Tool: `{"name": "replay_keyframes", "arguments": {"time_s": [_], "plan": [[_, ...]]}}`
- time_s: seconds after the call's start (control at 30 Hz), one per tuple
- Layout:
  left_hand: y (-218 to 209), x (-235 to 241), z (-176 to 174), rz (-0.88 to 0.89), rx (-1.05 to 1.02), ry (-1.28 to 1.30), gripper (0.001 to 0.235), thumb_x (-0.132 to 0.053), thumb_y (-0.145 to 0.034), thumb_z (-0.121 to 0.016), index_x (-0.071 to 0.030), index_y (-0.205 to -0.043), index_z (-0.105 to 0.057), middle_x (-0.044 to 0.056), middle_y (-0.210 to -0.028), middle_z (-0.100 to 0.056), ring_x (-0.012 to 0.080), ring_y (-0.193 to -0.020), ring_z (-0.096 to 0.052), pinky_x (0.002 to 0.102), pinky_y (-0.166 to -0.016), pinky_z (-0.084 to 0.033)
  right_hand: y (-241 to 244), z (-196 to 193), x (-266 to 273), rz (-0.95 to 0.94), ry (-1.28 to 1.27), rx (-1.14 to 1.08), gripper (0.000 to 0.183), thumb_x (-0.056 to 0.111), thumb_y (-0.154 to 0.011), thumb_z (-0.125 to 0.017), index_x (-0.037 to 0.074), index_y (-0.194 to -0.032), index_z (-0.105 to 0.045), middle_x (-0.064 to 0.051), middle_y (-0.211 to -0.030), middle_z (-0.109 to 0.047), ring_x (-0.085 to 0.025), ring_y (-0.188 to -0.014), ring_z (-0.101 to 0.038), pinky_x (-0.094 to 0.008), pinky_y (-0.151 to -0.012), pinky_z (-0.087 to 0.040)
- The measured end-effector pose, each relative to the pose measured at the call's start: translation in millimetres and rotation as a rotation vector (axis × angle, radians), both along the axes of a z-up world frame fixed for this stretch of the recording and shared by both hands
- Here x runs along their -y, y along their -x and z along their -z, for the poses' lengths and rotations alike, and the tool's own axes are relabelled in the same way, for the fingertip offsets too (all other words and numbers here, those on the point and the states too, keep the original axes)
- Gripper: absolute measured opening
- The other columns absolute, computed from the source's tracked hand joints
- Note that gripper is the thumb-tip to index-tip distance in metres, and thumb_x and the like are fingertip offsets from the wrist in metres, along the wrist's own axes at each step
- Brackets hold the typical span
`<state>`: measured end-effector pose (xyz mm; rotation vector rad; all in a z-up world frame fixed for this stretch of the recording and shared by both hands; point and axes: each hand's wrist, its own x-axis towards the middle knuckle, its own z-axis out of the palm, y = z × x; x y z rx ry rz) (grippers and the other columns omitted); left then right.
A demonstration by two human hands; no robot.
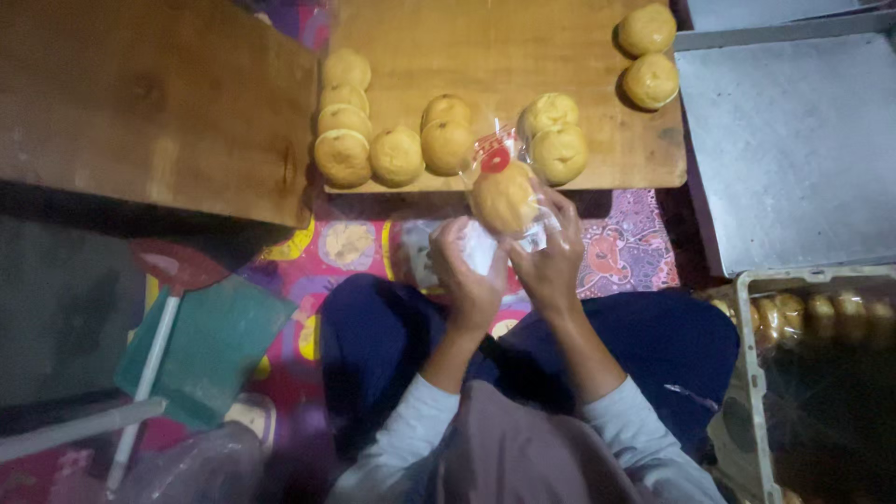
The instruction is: The person sits on the floor and individually places round baked buns into clear plastic bags. They pick up a bun, insert it into a bag, and then place the packaged bun into a nearby crate. The process is repeated for multiple buns.
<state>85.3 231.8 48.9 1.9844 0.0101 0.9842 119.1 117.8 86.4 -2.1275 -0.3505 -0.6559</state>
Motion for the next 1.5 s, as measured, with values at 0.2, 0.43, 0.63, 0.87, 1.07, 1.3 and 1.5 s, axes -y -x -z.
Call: {"name": "replay_keyframes", "arguments": {"time_s": [0.2,0.43,0.63,0.87,1.07,1.3,1.5], "plan": [[-3.5,-21.1,-19.6,0.29,-0.151,-0.58,0.011,-0.007,-0.099,-0.074,-0.003,-0.109,-0.073,0.012,-0.101,-0.065,0.0304,-0.099,-0.062,0.045,-0.089,-0.05,-2.0,4.3,0.7,0.021,0.008,-0.059,0.076,0.014,-0.071,-0.09,0.002,-0.14,-0.062,-0.018,-0.137,-0.062,-0.038,-0.122,-0.059,-0.044,-0.103,-0.05],[6.0,-1.8,-9.2,0.11,-0.09,1.027,0.064,-0.021,-0.078,-0.08,-0.018,-0.136,-0.054,-0.008,-0.121,-0.06,0.0098,-0.11,-0.058,0.031,-0.096,-0.05,9.5,13.4,-18.9,-0.102,-0.226,-0.177,0.079,0.018,-0.076,-0.092,0.003,-0.144,-0.055,-0.018,-0.151,-0.05,-0.037,-0.139,-0.051,-0.044,-0.114,-0.045],[10.0,23.6,21.6,0.388,-0.344,0.869,0.074,-0.038,-0.097,-0.073,0.005,-0.147,-0.041,0.023,-0.146,-0.045,0.0355,-0.136,-0.042,0.05,-0.114,-0.034,3.7,31.1,-25.8,-0.07,-0.05,-0.22,0.073,0.018,-0.083,-0.088,0.006,-0.147,-0.057,-0.016,-0.146,-0.06,-0.033,-0.134,-0.059,-0.042,-0.111,-0.05],[49.1,-71.4,28.9,0.393,-0.107,-0.375,0.091,-0.044,-0.079,-0.08,-0.002,-0.148,-0.04,0.022,-0.147,-0.053,0.0414,-0.141,-0.046,0.059,-0.122,-0.022,14.8,39.3,-21.3,-0.512,-0.295,-0.776,0.08,0.019,-0.09,-0.073,0.006,-0.159,-0.034,-0.023,-0.133,-0.064,-0.032,-0.11,-0.067,-0.039,-0.093,-0.052],[100.0,-108.6,42.2,0.162,0.016,-0.3,0.015,-0.01,-0.11,-0.065,-0.008,-0.124,-0.065,0.013,-0.12,-0.075,0.0317,-0.114,-0.075,0.041,-0.108,-0.058,42.5,34.0,-49.3,-0.726,-0.072,-0.705,0.043,0.022,-0.097,-0.067,0.009,-0.137,-0.061,-0.02,-0.109,-0.074,-0.025,-0.093,-0.075,-0.035,-0.08,-0.057],[167.7,-141.4,60.5,-0.066,-0.512,0.673,0.028,-0.017,-0.109,-0.051,0.001,-0.11,-0.073,0.013,-0.103,-0.08,0.019,-0.095,-0.077,0.032,-0.088,-0.059,96.7,15.1,-98.3,-0.797,0.365,-0.42,0.024,0.037,-0.096,-0.07,0.014,-0.095,-0.079,-0.013,-0.083,-0.074,-0.036,-0.073,-0.07,-0.046,-0.064,-0.055],[171.4,-150.4,82.8,-0.243,-0.501,0.237,0.022,-0.011,-0.102,-0.062,0.005,-0.111,-0.074,0.013,-0.103,-0.079,0.0205,-0.093,-0.075,0.032,-0.087,-0.057,96.3,37.0,-113.8,-0.844,0.24,-0.051,0.033,0.016,-0.083,-0.072,0.008,-0.115,-0.076,-0.01,-0.093,-0.073,-0.033,-0.082,-0.069,-0.042,-0.068,-0.056]]}}
